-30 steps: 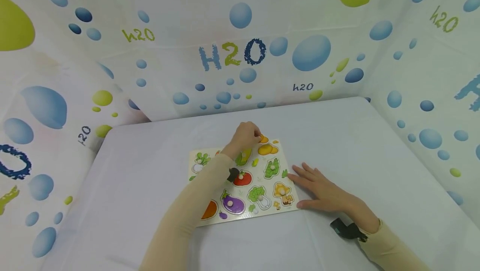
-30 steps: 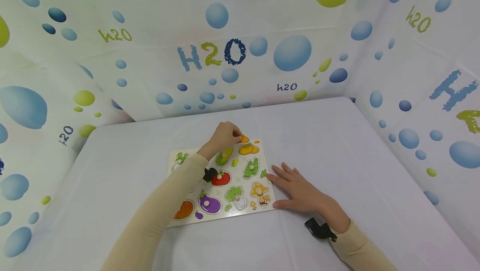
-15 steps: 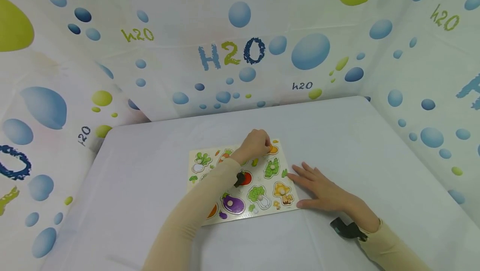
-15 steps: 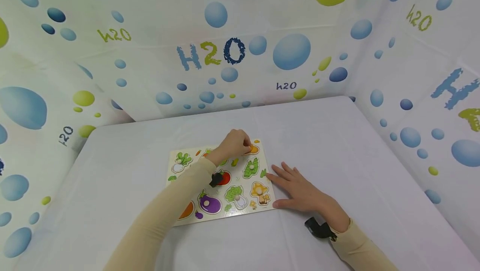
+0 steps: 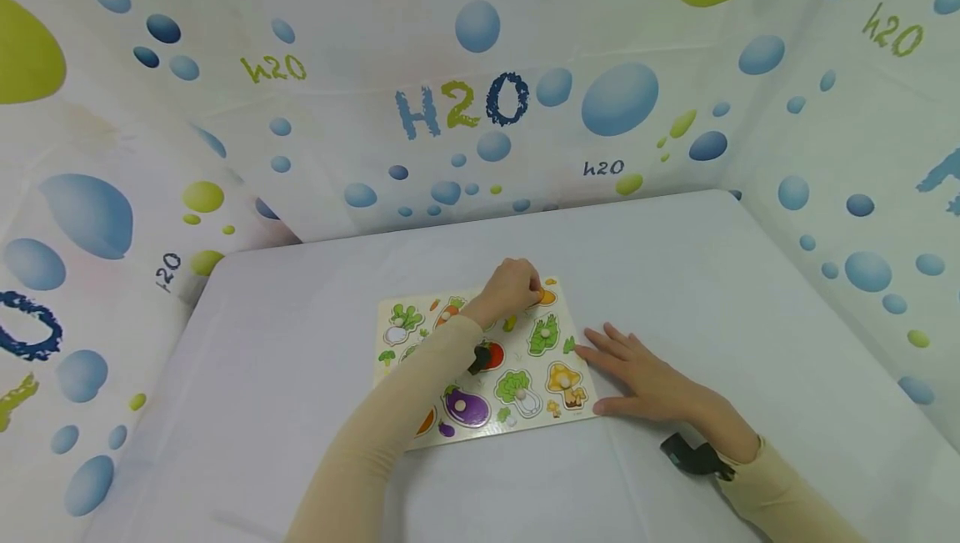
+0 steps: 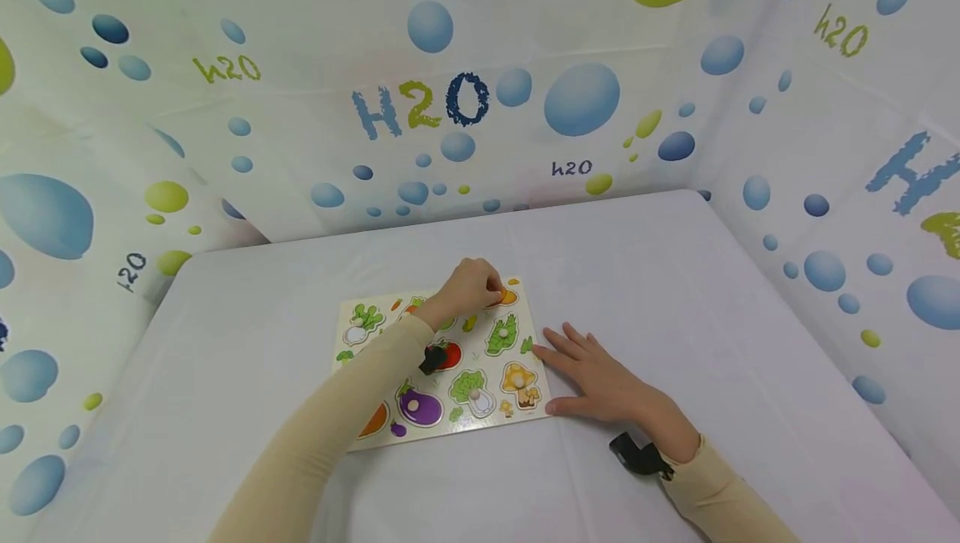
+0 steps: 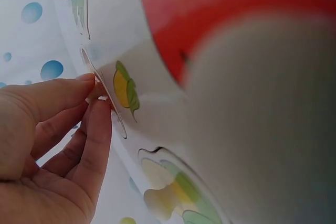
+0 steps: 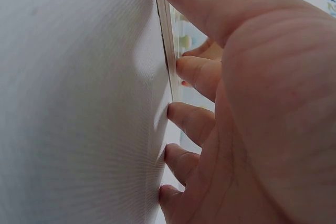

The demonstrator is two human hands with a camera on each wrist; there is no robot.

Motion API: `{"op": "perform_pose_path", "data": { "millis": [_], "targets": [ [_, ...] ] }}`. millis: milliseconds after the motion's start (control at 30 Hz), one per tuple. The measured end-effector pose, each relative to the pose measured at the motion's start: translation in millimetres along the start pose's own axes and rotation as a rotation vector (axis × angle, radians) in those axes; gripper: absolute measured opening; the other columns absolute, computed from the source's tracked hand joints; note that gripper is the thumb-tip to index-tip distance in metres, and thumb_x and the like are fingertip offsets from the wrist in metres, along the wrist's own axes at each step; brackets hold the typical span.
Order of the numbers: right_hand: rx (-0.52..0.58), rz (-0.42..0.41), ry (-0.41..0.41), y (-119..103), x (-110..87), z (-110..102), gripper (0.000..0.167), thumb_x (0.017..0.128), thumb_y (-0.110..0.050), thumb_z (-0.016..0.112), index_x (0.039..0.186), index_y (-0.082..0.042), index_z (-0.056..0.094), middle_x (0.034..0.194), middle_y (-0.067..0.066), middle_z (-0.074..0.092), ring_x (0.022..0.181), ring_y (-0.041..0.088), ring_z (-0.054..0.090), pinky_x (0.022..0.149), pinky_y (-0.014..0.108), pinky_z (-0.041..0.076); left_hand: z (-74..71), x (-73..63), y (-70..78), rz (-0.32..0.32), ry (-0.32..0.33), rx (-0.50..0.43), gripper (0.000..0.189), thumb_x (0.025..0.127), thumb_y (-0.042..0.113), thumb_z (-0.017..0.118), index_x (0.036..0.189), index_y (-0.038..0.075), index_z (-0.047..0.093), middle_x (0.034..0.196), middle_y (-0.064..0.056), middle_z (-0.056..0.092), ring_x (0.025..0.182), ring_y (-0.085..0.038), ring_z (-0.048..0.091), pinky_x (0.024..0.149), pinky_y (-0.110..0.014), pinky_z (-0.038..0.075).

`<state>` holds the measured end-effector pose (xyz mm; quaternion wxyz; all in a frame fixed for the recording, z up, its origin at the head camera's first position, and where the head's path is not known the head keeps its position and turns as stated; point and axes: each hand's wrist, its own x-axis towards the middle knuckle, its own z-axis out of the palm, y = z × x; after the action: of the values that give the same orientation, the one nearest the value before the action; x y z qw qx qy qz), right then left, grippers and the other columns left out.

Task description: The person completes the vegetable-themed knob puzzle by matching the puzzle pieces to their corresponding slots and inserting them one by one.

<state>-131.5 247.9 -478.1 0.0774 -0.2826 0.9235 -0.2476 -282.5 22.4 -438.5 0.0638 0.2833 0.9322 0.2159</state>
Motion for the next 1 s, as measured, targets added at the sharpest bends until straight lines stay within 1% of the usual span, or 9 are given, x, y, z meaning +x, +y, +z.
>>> {"op": "perform_pose_path", "data": {
  "millis": [233,367,400,533,600,667,733,833,1000],
  "targets": [
    [0.004,-0.023,-0.011,0,5.5,-1,0.079,0.085,-0.050,0.069,0.150,-0.014,0.040,0.159,0.018,0.026,0.146,0.048,0.015,0.112,0.069,0.014,2.1,-1.2,-7.7,-0.037,-0.001,-0.011,0.012,0.092,0.014,0.067,0.088,0.007,0.076,0.089,-0.005,0.071,0.076,-0.014,0.055,0.067,-0.021,0.045],
    [0.009,-0.026,-0.021,0,9.3,0,0.080,0.085,-0.049,0.069,0.149,-0.013,0.040,0.159,0.018,0.027,0.146,0.048,0.015,0.112,0.070,0.013,2.0,-3.1,-11.1,-0.061,-0.024,-0.019,0.013,0.092,0.015,0.066,0.094,0.006,0.075,0.095,-0.005,0.069,0.079,-0.013,0.053,0.072,-0.022,0.045],
    [0.010,-0.029,-0.022,1,10.3,0,0.080,0.085,-0.049,0.069,0.149,-0.013,0.040,0.159,0.018,0.027,0.146,0.048,0.015,0.111,0.070,0.013,0.9,-3.9,-11.3,-0.062,-0.037,-0.024,0.015,0.092,0.015,0.066,0.093,0.003,0.074,0.095,-0.008,0.068,0.079,-0.015,0.051,0.072,-0.024,0.045],
    [0.010,-0.043,-0.019,4,13.8,0,0.079,0.085,-0.049,0.069,0.149,-0.013,0.040,0.159,0.019,0.027,0.146,0.049,0.015,0.111,0.070,0.013,-7.8,-10.7,-9.5,-0.068,-0.089,-0.037,0.031,0.093,0.020,0.065,0.115,-0.002,0.068,0.111,-0.014,0.066,0.091,-0.021,0.056,0.084,-0.030,0.049],
    [0.006,-0.045,-0.015,6,13.6,0,0.079,0.085,-0.050,0.068,0.149,-0.013,0.040,0.159,0.019,0.027,0.146,0.049,0.015,0.111,0.070,0.014,-15.3,-16.3,-6.0,-0.064,-0.116,-0.035,0.043,0.095,0.024,0.063,0.129,-0.003,0.060,0.123,-0.017,0.063,0.106,-0.026,0.059,0.096,-0.035,0.048],
    [-0.002,-0.037,-0.014,9,12.8,0,0.079,0.086,-0.051,0.067,0.150,-0.014,0.040,0.159,0.019,0.027,0.146,0.049,0.015,0.111,0.070,0.014,-24.7,-24.9,-2.7,-0.059,-0.115,-0.024,0.054,0.096,0.029,0.062,0.140,0.000,0.050,0.136,-0.017,0.057,0.124,-0.030,0.054,0.106,-0.040,0.044],
    [-0.012,-0.024,-0.012,11,10.9,0,0.080,0.085,-0.053,0.067,0.150,-0.015,0.039,0.159,0.018,0.028,0.146,0.048,0.015,0.112,0.069,0.015,-35.0,-36.8,-1.0,-0.055,-0.074,-0.006,0.059,0.097,0.032,0.061,0.144,0.002,0.045,0.144,-0.018,0.050,0.134,-0.033,0.046,0.111,-0.043,0.038],
    [-0.023,0.004,-0.006,15,7.0,1,0.080,0.085,-0.055,0.066,0.150,-0.017,0.040,0.159,0.017,0.028,0.146,0.047,0.015,0.113,0.067,0.015,-52.9,-60.6,-2.6,-0.053,0.029,0.021,0.063,0.097,0.035,0.060,0.147,0.003,0.041,0.151,-0.019,0.041,0.140,-0.036,0.038,0.114,-0.047,0.033],
    [0.013,0.059,0.016,19,1.5,-3,0.082,0.084,-0.054,0.067,0.152,-0.018,0.037,0.161,0.015,0.025,0.148,0.045,0.013,0.114,0.065,0.014,-82.6,-109.0,-19.8,-0.085,0.225,0.099,0.067,0.097,0.036,0.059,0.148,-0.001,0.036,0.155,-0.024,0.031,0.143,-0.041,0.030,0.114,-0.054,0.030]
  ]
}}
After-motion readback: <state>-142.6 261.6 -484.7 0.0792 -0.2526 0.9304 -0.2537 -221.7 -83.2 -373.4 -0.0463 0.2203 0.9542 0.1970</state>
